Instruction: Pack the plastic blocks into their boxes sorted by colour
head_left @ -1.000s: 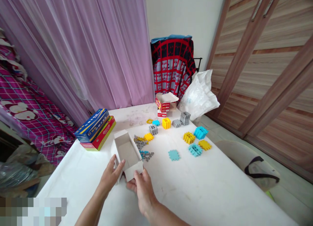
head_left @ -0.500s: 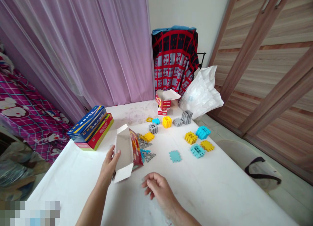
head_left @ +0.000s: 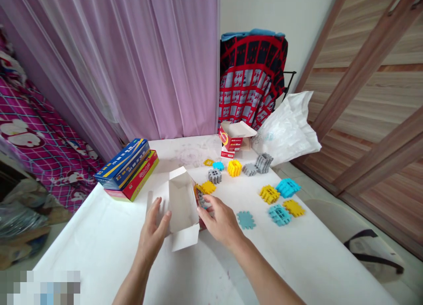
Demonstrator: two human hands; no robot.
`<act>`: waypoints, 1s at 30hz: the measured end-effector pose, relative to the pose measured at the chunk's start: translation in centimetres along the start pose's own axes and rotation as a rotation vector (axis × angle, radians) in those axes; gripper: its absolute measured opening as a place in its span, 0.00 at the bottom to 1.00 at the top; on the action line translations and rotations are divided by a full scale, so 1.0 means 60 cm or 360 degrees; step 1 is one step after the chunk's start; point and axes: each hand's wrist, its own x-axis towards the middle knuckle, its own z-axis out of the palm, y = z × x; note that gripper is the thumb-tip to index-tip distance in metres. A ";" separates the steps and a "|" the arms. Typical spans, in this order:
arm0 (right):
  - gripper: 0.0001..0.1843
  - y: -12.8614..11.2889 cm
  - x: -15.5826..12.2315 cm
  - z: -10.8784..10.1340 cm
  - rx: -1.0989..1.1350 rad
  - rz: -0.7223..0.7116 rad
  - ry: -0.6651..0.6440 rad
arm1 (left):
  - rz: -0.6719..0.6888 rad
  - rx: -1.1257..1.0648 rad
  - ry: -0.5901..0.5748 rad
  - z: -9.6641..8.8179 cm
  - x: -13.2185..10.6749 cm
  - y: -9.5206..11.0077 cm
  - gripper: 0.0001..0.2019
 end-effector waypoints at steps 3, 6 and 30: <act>0.16 -0.007 0.018 0.002 -0.0051 0.0101 -0.0207 | 0.0216 0.0326 0.0091 -0.020 -0.013 0.004 0.31; 0.14 -0.003 0.018 0.003 0.0061 0.0138 -0.0306 | 0.0281 0.0609 0.0237 -0.032 -0.032 -0.001 0.32; 0.15 0.011 -0.007 0.049 0.0168 0.0163 -0.0368 | 0.1251 0.1021 -0.0408 -0.013 -0.093 0.031 0.14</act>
